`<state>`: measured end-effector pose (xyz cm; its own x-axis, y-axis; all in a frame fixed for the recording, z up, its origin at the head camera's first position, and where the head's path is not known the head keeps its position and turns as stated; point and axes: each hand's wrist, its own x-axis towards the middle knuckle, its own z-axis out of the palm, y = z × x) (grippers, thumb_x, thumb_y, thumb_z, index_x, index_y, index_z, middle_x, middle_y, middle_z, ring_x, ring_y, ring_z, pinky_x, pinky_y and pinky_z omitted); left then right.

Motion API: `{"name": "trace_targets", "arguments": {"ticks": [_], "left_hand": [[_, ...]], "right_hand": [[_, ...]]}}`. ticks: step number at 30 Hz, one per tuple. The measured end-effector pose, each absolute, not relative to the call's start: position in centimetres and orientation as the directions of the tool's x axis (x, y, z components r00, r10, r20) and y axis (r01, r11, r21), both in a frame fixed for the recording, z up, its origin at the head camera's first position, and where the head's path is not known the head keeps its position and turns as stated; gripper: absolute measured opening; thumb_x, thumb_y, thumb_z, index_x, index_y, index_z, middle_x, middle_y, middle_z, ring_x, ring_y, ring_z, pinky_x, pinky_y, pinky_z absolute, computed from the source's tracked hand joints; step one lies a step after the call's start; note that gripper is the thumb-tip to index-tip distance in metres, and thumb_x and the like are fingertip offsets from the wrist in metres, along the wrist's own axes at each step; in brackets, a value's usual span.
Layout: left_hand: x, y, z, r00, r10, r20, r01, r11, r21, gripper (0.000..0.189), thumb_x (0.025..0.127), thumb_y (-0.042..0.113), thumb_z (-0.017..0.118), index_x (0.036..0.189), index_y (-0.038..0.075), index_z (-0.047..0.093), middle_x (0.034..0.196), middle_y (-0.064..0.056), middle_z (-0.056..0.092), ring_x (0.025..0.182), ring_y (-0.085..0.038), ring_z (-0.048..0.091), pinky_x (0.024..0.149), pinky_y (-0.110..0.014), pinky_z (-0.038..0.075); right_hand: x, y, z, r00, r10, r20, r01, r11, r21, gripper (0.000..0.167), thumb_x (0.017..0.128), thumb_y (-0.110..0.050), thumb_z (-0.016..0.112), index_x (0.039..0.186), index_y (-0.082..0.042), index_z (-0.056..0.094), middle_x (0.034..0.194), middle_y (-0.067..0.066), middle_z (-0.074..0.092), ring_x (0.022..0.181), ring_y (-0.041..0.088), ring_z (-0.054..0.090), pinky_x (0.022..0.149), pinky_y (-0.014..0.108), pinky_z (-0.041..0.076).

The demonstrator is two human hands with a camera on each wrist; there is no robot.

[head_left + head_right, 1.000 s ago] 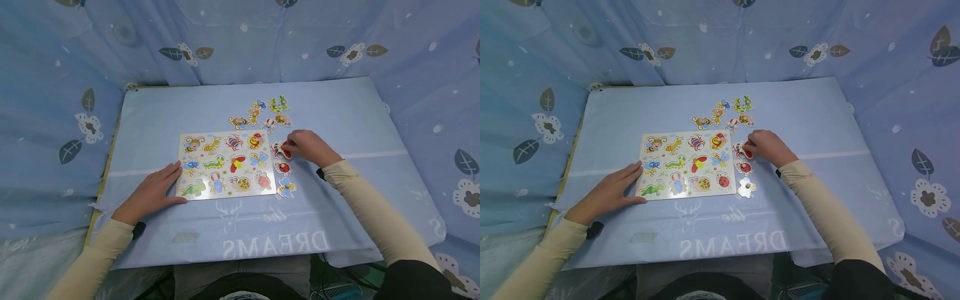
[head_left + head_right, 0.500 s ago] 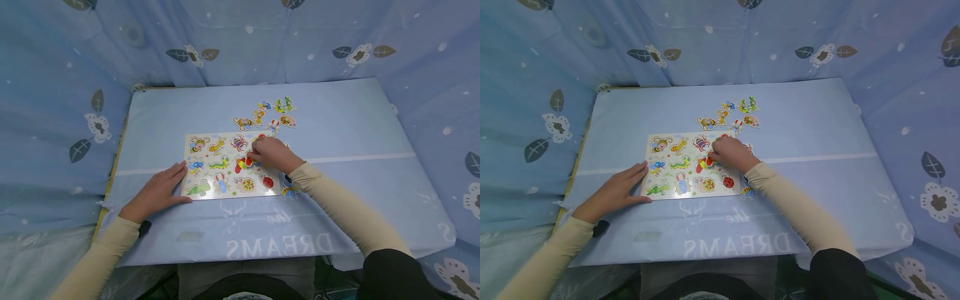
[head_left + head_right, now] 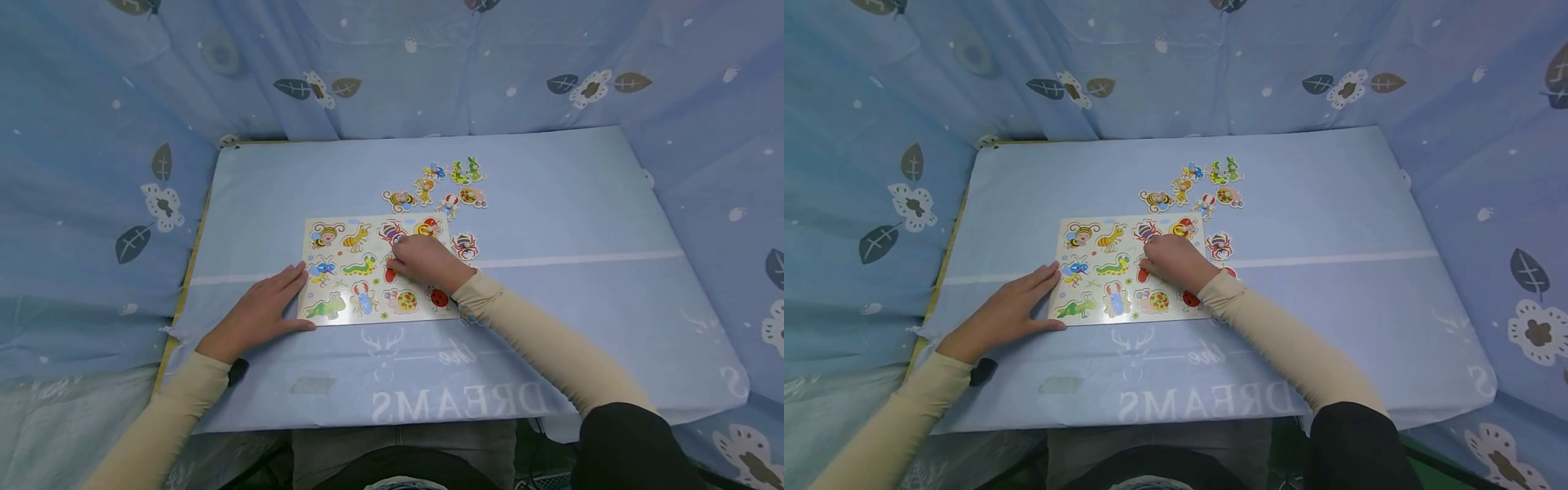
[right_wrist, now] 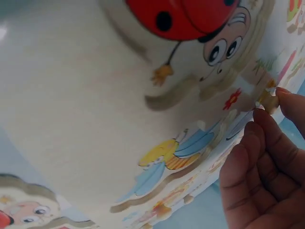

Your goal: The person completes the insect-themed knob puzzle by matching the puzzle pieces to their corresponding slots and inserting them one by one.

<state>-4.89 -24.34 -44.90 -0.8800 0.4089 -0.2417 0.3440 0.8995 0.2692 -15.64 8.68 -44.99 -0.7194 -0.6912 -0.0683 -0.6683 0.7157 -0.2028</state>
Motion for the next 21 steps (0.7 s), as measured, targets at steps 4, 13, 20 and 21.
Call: {"name": "trace_targets", "arguments": {"ticks": [4, 13, 20, 21], "left_hand": [[-4.92, -24.29, -44.91, -0.88, 0.406, -0.248, 0.341, 0.902, 0.267, 0.106, 0.085, 0.056, 0.08, 0.162, 0.002, 0.031, 0.172, -0.015, 0.025, 0.157, -0.041, 0.027, 0.121, -0.063, 0.033], [-5.16, -24.52, -44.75, -0.879, 0.41, -0.244, 0.346, 0.9, 0.266, 0.107, 0.085, 0.058, 0.079, 0.162, 0.003, 0.03, 0.172, -0.015, 0.024, 0.157, -0.041, 0.026, 0.121, -0.062, 0.033], [-5.03, -24.35, -45.02, -0.88, 0.398, -0.259, 0.327, 0.904, 0.276, 0.108, 0.084, 0.059, 0.079, 0.162, 0.003, 0.029, 0.172, -0.014, 0.024, 0.157, -0.041, 0.025, 0.122, -0.062, 0.032], [-4.94, -24.29, -45.13, -0.88, 0.397, -0.263, 0.325, 0.904, 0.277, 0.109, 0.084, 0.059, 0.079, 0.162, 0.003, 0.029, 0.172, -0.014, 0.024, 0.157, -0.041, 0.026, 0.122, -0.062, 0.033]], "right_hand": [[-15.72, 8.48, -45.07, -0.726, -0.679, -0.109, -0.652, 0.73, -0.203, 0.035, 0.104, -0.034, 0.063, 0.077, -0.012, 0.061, 0.073, 0.002, 0.057, 0.063, 0.016, 0.052, 0.058, 0.029, 0.043], [-16.13, 8.61, -45.02, -0.747, -0.649, -0.144, -0.591, 0.748, -0.302, 0.039, 0.104, -0.038, 0.063, 0.072, -0.016, 0.058, 0.07, 0.0, 0.055, 0.063, 0.014, 0.052, 0.06, 0.026, 0.041], [-16.19, 8.77, -44.73, -0.729, -0.672, -0.131, -0.616, 0.728, -0.301, 0.04, 0.104, -0.039, 0.063, 0.07, -0.018, 0.057, 0.069, -0.002, 0.054, 0.061, 0.013, 0.049, 0.058, 0.026, 0.039], [-16.21, 8.8, -44.65, -0.725, -0.677, -0.129, -0.622, 0.723, -0.3, 0.04, 0.104, -0.039, 0.062, 0.07, -0.018, 0.057, 0.069, -0.002, 0.054, 0.061, 0.013, 0.049, 0.058, 0.026, 0.04]]}}
